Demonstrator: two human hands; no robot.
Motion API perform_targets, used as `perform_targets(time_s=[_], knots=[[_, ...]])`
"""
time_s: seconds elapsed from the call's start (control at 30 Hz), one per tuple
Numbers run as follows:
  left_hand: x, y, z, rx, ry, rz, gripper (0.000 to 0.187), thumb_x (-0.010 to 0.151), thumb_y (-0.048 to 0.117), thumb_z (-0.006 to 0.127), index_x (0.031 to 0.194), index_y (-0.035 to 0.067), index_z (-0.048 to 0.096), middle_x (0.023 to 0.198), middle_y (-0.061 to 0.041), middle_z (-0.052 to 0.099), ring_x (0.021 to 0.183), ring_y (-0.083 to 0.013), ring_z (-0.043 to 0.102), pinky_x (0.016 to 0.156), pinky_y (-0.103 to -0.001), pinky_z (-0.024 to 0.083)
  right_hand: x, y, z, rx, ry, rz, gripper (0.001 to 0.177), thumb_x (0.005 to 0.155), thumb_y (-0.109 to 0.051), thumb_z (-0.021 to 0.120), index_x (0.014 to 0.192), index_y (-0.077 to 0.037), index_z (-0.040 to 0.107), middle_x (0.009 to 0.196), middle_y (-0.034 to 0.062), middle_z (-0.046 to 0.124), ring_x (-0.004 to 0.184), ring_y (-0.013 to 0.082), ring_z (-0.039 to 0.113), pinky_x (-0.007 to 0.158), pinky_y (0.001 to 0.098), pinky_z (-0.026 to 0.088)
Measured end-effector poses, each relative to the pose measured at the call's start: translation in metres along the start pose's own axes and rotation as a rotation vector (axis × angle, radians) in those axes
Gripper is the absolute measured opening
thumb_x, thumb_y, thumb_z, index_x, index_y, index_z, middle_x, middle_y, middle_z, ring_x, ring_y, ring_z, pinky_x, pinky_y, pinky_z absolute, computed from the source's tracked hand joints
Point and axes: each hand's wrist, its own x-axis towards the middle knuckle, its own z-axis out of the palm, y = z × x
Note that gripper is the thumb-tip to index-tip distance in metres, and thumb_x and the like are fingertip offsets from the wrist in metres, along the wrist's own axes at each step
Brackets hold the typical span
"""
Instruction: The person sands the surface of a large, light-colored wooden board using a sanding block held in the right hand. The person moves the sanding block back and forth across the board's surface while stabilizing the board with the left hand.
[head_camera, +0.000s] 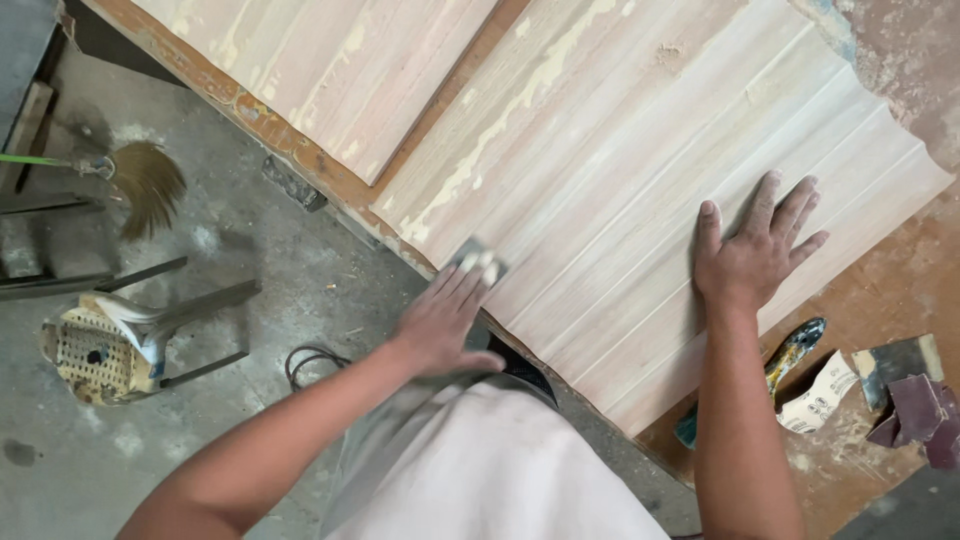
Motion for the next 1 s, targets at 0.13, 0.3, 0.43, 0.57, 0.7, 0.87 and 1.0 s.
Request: perform_targets(time_s=[0.13,0.3,0.43,0.57,0.7,0.87,1.0], knots=[[0.069,0.001,-0.024,0.247,0.440,0.101,0.132,0.080,0.099,0.003,0.161,-0.004,0.000,0.170,-0.021,-0.001,0.157,-0.0352,0.001,0.127,-0.045,0.004,0.001,0.003,0.003,-0.009,0.024,-0.011,0.084,0.105,-0.061,0.051,0.163,0.000,0.044,0.167,0.0244,0.016,0.155,0.0465,0.018,0.117,0.0704,0.001],[0.031,-0.006,0.005,0.175,0.364,0.129,0.140,0.077,0.104,0.009,0.159,-0.009,0.001,0.168,-0.025,0.002,0.156,-0.0345,-0.002,0.126,-0.044,-0.004,0.000,-0.005,-0.005,0.007,-0.019,0.013,0.084,0.103,-0.058,0.052,0.163,0.000,0.042,0.168,0.0261,0.015,0.156,0.0432,0.013,0.117,0.0679,-0.002],[0.036,0.008,-0.013,0.047,0.028,-0.012,0.136,0.073,0.100,0.007,0.160,-0.004,-0.006,0.170,-0.021,-0.011,0.156,-0.0336,-0.010,0.125,-0.045,-0.009,-0.001,-0.006,-0.007,-0.023,-0.050,0.040,0.090,0.104,-0.067,0.039,0.165,-0.001,0.035,0.169,0.0255,0.012,0.157,0.0444,0.011,0.118,0.0673,-0.005],[0.127,0.034,-0.118,0.065,0.437,0.114,0.126,0.083,0.093,0.026,0.162,-0.001,0.002,0.169,-0.018,0.011,0.156,-0.0354,0.010,0.128,-0.045,0.006,0.000,0.000,-0.001,-0.020,-0.023,0.023,0.085,0.103,-0.062,0.047,0.163,-0.002,0.039,0.168,0.0243,0.014,0.156,0.0446,0.015,0.118,0.0687,-0.001],[0.171,0.041,-0.166,0.078,0.298,0.111,0.103,0.098,0.077,0.026,0.163,0.000,0.003,0.171,-0.018,-0.005,0.159,-0.0296,-0.002,0.129,-0.041,-0.001,0.001,-0.002,-0.005,0.079,0.031,0.042,0.077,0.099,-0.055,0.060,0.156,-0.004,0.048,0.166,0.0266,0.025,0.153,0.0448,0.020,0.117,0.0662,0.002],[0.058,-0.011,-0.029,0.199,0.414,0.266,0.097,0.099,0.066,0.048,0.157,-0.005,0.017,0.164,-0.025,0.027,0.156,-0.0389,0.007,0.128,-0.049,0.003,-0.010,0.016,0.000,0.245,0.178,-0.007,0.062,0.098,-0.032,0.073,0.145,0.002,0.054,0.156,0.0290,0.043,0.147,0.0460,0.034,0.116,0.0675,0.013],[0.000,-0.059,0.025,0.044,0.295,0.448,0.053,0.099,0.014,0.046,0.149,-0.005,0.044,0.152,-0.026,0.046,0.144,-0.0400,0.042,0.125,-0.051,0.025,-0.053,-0.024,-0.007,0.329,0.258,-0.072,0.052,0.096,-0.019,0.080,0.139,0.004,0.062,0.131,0.0323,0.061,0.127,0.0540,0.054,0.109,0.0617,0.041]])
